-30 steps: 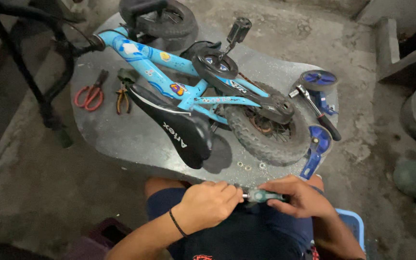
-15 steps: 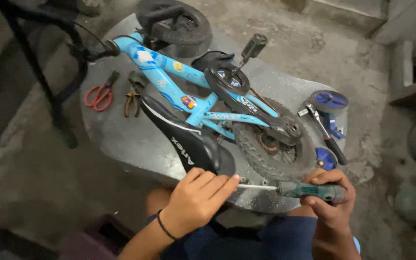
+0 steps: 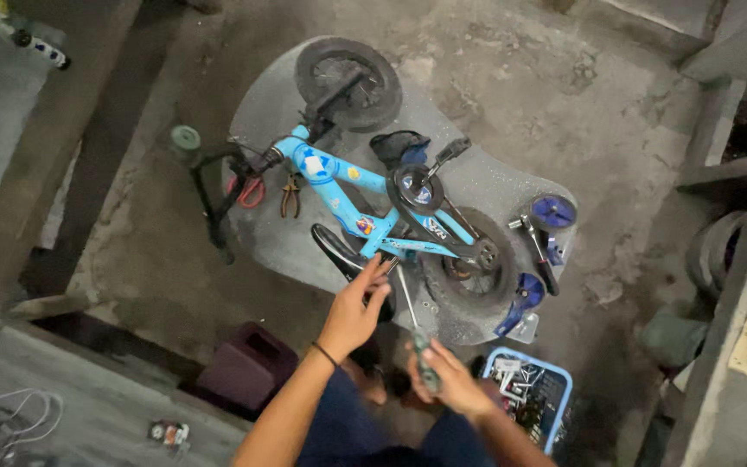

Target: The person uses a ratchet wrench to tighten the training wheel bolts on a child's bicycle, then uses a screwdriver to adjust the handlebar stem. The bicycle is placed upside down on a table during the process.

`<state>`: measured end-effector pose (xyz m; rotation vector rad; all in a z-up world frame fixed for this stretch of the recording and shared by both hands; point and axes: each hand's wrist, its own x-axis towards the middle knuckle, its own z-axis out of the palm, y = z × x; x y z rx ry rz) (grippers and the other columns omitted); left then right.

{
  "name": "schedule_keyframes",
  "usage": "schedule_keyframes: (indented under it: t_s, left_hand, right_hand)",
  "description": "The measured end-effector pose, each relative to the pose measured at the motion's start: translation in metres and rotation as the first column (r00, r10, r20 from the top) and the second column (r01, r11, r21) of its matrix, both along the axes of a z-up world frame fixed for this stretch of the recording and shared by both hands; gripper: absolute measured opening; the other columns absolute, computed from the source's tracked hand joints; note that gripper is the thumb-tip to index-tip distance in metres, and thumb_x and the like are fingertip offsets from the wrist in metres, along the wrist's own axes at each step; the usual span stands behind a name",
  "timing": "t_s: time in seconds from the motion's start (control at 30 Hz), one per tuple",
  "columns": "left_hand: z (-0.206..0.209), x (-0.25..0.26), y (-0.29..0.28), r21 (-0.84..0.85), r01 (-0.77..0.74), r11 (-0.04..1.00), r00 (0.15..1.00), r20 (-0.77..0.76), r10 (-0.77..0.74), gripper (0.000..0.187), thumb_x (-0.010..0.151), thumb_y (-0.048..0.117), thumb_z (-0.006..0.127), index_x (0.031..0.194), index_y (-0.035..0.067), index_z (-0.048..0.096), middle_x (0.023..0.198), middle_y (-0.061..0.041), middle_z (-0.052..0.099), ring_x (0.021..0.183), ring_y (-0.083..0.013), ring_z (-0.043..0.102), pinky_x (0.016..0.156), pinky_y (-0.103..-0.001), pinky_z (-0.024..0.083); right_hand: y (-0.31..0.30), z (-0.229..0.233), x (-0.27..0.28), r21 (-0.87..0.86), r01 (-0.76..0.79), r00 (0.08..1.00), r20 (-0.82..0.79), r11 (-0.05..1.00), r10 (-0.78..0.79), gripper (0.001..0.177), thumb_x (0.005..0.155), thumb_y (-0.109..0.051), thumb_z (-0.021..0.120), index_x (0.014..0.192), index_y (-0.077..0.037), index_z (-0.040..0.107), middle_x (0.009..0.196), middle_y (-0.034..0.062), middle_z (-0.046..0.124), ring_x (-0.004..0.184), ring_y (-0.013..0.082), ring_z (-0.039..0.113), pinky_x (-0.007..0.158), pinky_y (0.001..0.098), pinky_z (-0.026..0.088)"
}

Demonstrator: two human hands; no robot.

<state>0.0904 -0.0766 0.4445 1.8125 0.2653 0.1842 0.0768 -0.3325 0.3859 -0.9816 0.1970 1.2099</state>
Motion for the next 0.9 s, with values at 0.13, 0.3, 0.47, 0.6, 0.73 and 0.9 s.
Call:
schedule_keyframes:
  t_s: [0.13, 0.3, 0.47, 0.6, 0.73, 0.9]
  left_hand:
    - [-0.017, 0.026, 0.023, -0.302, 0.008, 0.953, 0.991, -0.128, -0.048, 0.043, 0.104, 0.016, 0.061, 0.144, 0.000, 0.054, 0.111, -0.007, 0.080, 0.096, -0.0107, 0.072, 0.085, -0.026, 0.057]
    - [-0.069, 0.073, 0.079, -0.300, 0.159, 0.941, 0.930, -0.275, -0.245, 0.043, 0.102, 0.017, 0.059, 0.144, 0.008, 0.059, 0.097, -0.007, 0.078, 0.073, -0.0123, 0.068, 0.068, -0.028, 0.056]
    - [-0.107, 0.130, 0.146, -0.215, 0.336, 0.917, 0.870, -0.301, -0.390, 0.041, 0.100, 0.020, 0.061, 0.140, 0.008, 0.063, 0.096, -0.008, 0.078, 0.076, -0.0142, 0.068, 0.072, -0.029, 0.056]
    - [-0.111, 0.151, 0.191, -0.185, 0.491, 0.852, 0.773, -0.360, -0.523, 0.044, 0.098, 0.027, 0.068, 0.136, 0.007, 0.066, 0.098, -0.012, 0.077, 0.082, -0.0176, 0.070, 0.076, -0.032, 0.057]
    - [-0.085, 0.142, 0.228, -0.261, 0.424, 0.867, 0.786, -0.370, -0.496, 0.047, 0.091, 0.024, 0.075, 0.132, 0.004, 0.066, 0.117, -0.014, 0.074, 0.100, -0.0205, 0.073, 0.084, -0.036, 0.061]
    - [-0.072, 0.131, 0.250, -0.179, 0.428, 0.886, 0.904, 0.067, -0.423, 0.058, 0.088, 0.012, 0.080, 0.141, 0.002, 0.059, 0.138, -0.018, 0.065, 0.126, -0.0272, 0.064, 0.106, -0.038, 0.051]
  right_hand:
    - [0.081, 0.009, -0.010, 0.142, 0.138, 0.990, 0.016, 0.980, -0.142, 0.039, 0.105, -0.031, 0.045, 0.136, -0.008, 0.045, 0.091, 0.0109, 0.064, 0.065, 0.0204, 0.062, 0.053, 0.0346, 0.048]
    - [0.196, -0.011, 0.010, 0.064, 0.339, 0.937, -0.108, 0.939, -0.331, 0.037, 0.102, -0.028, 0.043, 0.135, -0.012, 0.040, 0.106, 0.0091, 0.066, 0.092, 0.0227, 0.070, 0.075, 0.0447, 0.059]
    - [0.296, -0.057, 0.046, -0.195, 0.576, 0.801, -0.063, 0.794, -0.596, 0.037, 0.103, -0.027, 0.052, 0.136, -0.011, 0.049, 0.107, 0.0035, 0.064, 0.085, 0.0165, 0.060, 0.071, 0.0372, 0.053]
    - [0.339, -0.088, 0.063, -0.378, 0.613, 0.777, 0.130, 0.694, -0.615, 0.038, 0.102, -0.028, 0.056, 0.135, -0.010, 0.057, 0.111, 0.0005, 0.066, 0.078, 0.0119, 0.053, 0.067, 0.0281, 0.046]
    - [0.361, -0.091, 0.076, -0.294, 0.753, 0.646, 0.160, 0.588, -0.747, 0.036, 0.102, -0.029, 0.057, 0.128, -0.005, 0.059, 0.108, 0.0006, 0.066, 0.086, 0.0071, 0.061, 0.073, 0.0242, 0.052]
    - [0.371, -0.086, 0.110, -0.354, 0.727, 0.671, 0.183, 0.588, -0.719, 0.031, 0.104, -0.030, 0.058, 0.120, -0.004, 0.061, 0.092, 0.0015, 0.066, 0.074, 0.0091, 0.058, 0.064, 0.0268, 0.048]
